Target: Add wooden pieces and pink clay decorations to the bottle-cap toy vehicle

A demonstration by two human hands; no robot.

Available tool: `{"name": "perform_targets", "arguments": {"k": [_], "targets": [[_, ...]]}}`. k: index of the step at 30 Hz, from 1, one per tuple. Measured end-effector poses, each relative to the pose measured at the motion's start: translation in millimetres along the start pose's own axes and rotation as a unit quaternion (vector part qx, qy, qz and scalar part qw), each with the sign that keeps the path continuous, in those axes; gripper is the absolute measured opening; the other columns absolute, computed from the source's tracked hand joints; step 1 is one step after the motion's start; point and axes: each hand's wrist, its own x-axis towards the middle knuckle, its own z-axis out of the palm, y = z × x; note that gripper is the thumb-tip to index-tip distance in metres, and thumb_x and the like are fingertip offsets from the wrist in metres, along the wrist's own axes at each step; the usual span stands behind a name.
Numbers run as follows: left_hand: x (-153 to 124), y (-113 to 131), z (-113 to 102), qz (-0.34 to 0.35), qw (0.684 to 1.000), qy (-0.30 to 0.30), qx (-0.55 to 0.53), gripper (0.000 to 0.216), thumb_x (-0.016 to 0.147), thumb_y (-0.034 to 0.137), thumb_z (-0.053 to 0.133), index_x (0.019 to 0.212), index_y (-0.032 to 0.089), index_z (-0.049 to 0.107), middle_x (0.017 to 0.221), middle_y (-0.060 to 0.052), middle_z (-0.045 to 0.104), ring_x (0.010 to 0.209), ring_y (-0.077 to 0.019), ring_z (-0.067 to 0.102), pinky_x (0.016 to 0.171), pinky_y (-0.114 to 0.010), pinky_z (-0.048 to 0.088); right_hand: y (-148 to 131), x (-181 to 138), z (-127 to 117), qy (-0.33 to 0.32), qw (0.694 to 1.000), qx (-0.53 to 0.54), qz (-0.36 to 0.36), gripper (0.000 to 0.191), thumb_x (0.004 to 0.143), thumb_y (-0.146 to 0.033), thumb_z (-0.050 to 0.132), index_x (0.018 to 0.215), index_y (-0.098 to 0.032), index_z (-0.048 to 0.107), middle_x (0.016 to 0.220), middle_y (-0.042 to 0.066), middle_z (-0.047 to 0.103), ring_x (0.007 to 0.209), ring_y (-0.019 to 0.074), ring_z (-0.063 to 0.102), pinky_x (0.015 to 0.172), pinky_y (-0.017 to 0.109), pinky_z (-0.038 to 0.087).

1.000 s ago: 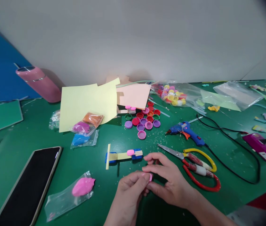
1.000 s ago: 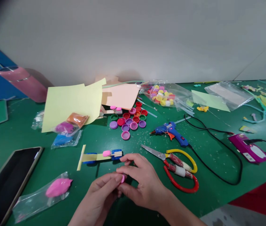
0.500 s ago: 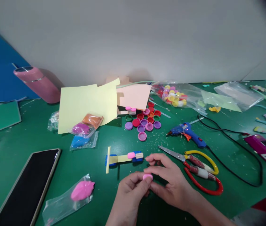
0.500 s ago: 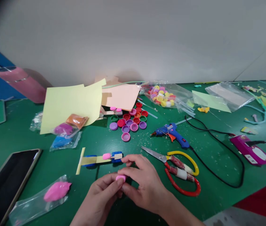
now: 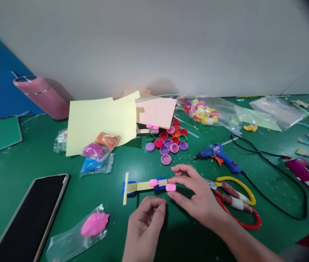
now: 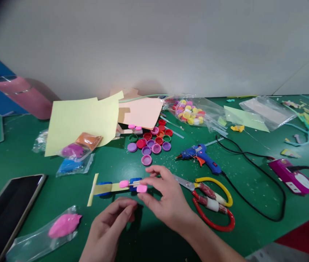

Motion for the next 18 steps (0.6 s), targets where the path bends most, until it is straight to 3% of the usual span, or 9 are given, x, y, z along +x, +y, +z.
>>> {"name": "perform_targets", "arguments": {"k": [3, 8, 18], "targets": [[-2, -4, -3, 0.083, 0.995, 0.034, 0.047, 0.004, 0.068, 0.021, 0.062, 0.067, 0.018, 0.064, 0.066, 0.0, 0.057, 0.06, -0.0119, 0.051, 0.055, -0.02, 0.04, 3, 8, 6, -0.002, 1.0, 0.009, 0.005, 0.02, 0.074, -0.018, 0.063, 0.093, -0.02, 0.064, 0.112, 0.006, 0.047, 0.1, 0.0176, 0.049, 0.088, 0.029, 0.041], [-4, -15, -1, 0.094, 0.986, 0.135, 0.034, 0.015, 0.069, 0.02, 0.059, 0.084, 0.019, 0.059, 0.07, 0.0, 0.06, 0.065, -0.013, 0.055, 0.061, -0.02, 0.044, 5, 13, 11, -0.016, 1.0, 0.003, 0.007, 0.02, 0.074, -0.02, 0.063, 0.094, -0.021, 0.064, 0.113, 0.007, 0.046, 0.103, 0.0192, 0.048, 0.09, 0.032, 0.04], [3, -28, -8, 0.105, 0.989, 0.087, 0.052, 0.037, 0.074, 0.021, 0.056, 0.109, 0.019, 0.044, 0.079, -0.002, 0.056, 0.068, -0.0127, 0.055, 0.062, -0.022, 0.046, 10, 13, 16, -0.012, 1.0, -0.004, 0.011, 0.02, 0.074, -0.022, 0.064, 0.094, -0.02, 0.065, 0.113, 0.007, 0.046, 0.105, 0.0197, 0.047, 0.091, 0.032, 0.039]]}}
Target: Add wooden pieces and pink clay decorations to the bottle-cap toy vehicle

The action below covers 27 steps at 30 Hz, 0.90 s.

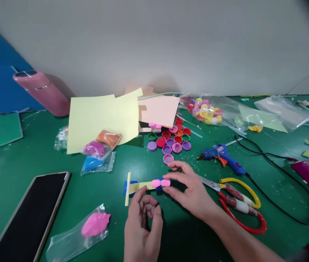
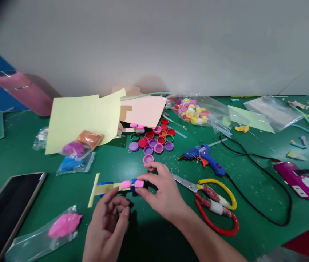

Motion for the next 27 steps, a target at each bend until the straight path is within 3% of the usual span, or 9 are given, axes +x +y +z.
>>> {"name": "perform_targets", "arguments": {"k": [3, 15, 21, 27], "targets": [[1.4, -1.5, -1.2, -0.005, 1.0, -0.02, 0.015, 0.043, 0.075, 0.021, 0.055, 0.116, 0.019, 0.042, 0.08, -0.002, 0.056, 0.068, -0.0123, 0.054, 0.06, -0.022, 0.045, 1.4, 0.2, 0.5, -0.001, 1.0, 0.001, 0.001, 0.021, 0.074, -0.022, 0.063, 0.095, -0.021, 0.065, 0.114, 0.007, 0.046, 0.105, 0.02, 0.047, 0.09, 0.033, 0.04], [7.1, 7.5, -2.5, -0.075, 0.996, -0.013, -0.038, 0.042, 0.069, 0.024, 0.062, 0.109, 0.013, 0.053, 0.082, -0.004, 0.06, 0.068, -0.0128, 0.058, 0.058, -0.02, 0.047, 1.1, 2.5, -1.4, -0.005, 1.0, -0.012, -0.009, 0.021, 0.074, -0.021, 0.063, 0.095, -0.024, 0.066, 0.113, 0.007, 0.048, 0.103, 0.0215, 0.049, 0.088, 0.037, 0.043], [8.0, 5.2, -3.6, -0.071, 0.997, 0.004, -0.041, 0.044, 0.067, 0.025, 0.065, 0.109, 0.015, 0.055, 0.082, -0.004, 0.062, 0.069, -0.0131, 0.059, 0.06, -0.02, 0.048, 5.6, -1.1, -2.6, -0.01, 1.0, -0.005, -0.018, 0.034, 0.073, -0.022, 0.064, 0.107, -0.024, 0.061, 0.117, 0.007, 0.045, 0.106, 0.0217, 0.046, 0.091, 0.036, 0.041], [7.8, 3.7, -2.7, -0.073, 0.997, 0.011, -0.039, 0.045, 0.065, 0.025, 0.066, 0.108, 0.015, 0.057, 0.081, -0.004, 0.063, 0.069, -0.0133, 0.06, 0.061, -0.02, 0.049, 3.9, -0.6, -3.0, -0.005, 1.0, -0.005, -0.026, 0.029, 0.073, -0.023, 0.064, 0.103, -0.023, 0.062, 0.115, 0.007, 0.047, 0.105, 0.0212, 0.047, 0.089, 0.035, 0.042]]}}
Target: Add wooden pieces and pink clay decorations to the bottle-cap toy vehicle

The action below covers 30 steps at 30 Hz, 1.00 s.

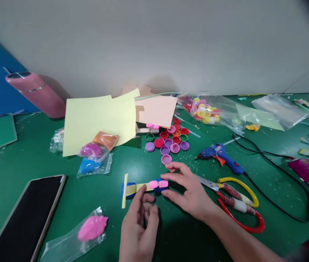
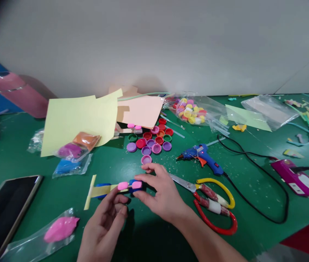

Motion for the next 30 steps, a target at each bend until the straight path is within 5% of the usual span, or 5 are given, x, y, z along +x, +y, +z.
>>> {"name": "perform_targets", "arguments": {"k": [22, 30], "targets": [[-1.8, 1.2, -0.5, -0.004, 1.0, 0.002, -0.001, 0.044, 0.066, 0.025, 0.066, 0.108, 0.013, 0.057, 0.083, -0.006, 0.064, 0.072, -0.0135, 0.059, 0.063, -0.02, 0.049, -2.0, 5.1, -4.7, -0.041, 0.999, 0.009, -0.014, 0.022, 0.078, -0.022, 0.06, 0.099, -0.024, 0.065, 0.114, 0.006, 0.048, 0.108, 0.02, 0.046, 0.09, 0.034, 0.041], [-0.9, 0.9, -1.7, -0.012, 1.0, -0.004, -0.001, 0.046, 0.067, 0.025, 0.066, 0.11, 0.014, 0.056, 0.083, -0.005, 0.063, 0.072, -0.0135, 0.059, 0.064, -0.02, 0.048, -0.1, -2.2, -6.0, 0.009, 0.999, -0.009, -0.03, 0.026, 0.082, -0.021, 0.053, 0.105, -0.025, 0.062, 0.113, 0.007, 0.049, 0.104, 0.0208, 0.048, 0.083, 0.034, 0.044]]}}
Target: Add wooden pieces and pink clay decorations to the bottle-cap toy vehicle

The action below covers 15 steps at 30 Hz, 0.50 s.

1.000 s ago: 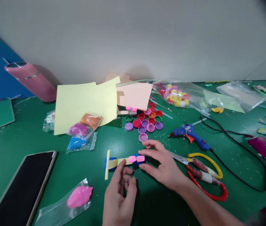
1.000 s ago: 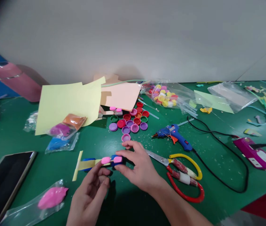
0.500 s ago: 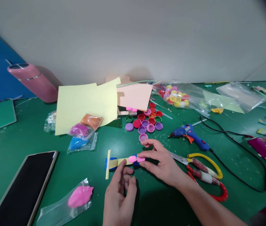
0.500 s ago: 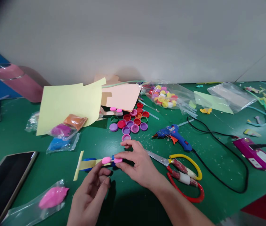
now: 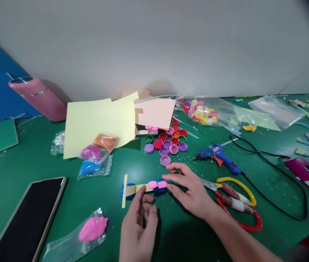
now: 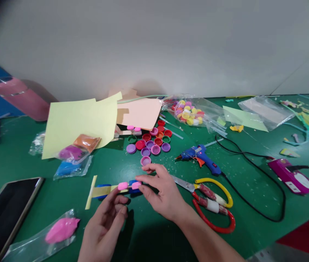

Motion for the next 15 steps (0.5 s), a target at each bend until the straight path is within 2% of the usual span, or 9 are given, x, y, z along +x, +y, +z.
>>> {"name": "perform_targets", "arguments": {"k": [6, 10, 15], "targets": [[0, -1, 0, 0.012, 1.0, -0.012, 0.012, 0.045, 0.071, 0.027, 0.062, 0.112, 0.014, 0.053, 0.085, -0.005, 0.06, 0.075, -0.0142, 0.057, 0.065, -0.022, 0.047, -5, -10, -1, 0.005, 0.994, -0.091, -0.067, 0.032, 0.081, -0.017, 0.049, 0.112, -0.022, 0.058, 0.119, 0.009, 0.044, 0.109, 0.0236, 0.042, 0.091, 0.041, 0.037], [-1, 0, 0, 0.02, 0.999, -0.015, 0.027, 0.046, 0.072, 0.027, 0.06, 0.114, 0.013, 0.051, 0.086, -0.006, 0.06, 0.077, -0.0154, 0.057, 0.067, -0.024, 0.047, -6, -12, 1, -0.021, 0.988, -0.141, -0.068, 0.031, 0.082, -0.021, 0.05, 0.111, -0.022, 0.058, 0.124, 0.009, 0.039, 0.111, 0.0259, 0.037, 0.093, 0.045, 0.033], [-2, 3, 2, 0.025, 0.999, -0.006, 0.022, 0.045, 0.07, 0.027, 0.061, 0.112, 0.013, 0.053, 0.084, -0.005, 0.06, 0.075, -0.0154, 0.058, 0.067, -0.024, 0.047, -7, -13, 3, -0.033, 0.986, -0.155, -0.06, 0.031, 0.082, -0.024, 0.05, 0.112, -0.023, 0.058, 0.126, 0.008, 0.036, 0.113, 0.0266, 0.034, 0.095, 0.046, 0.03]]}}
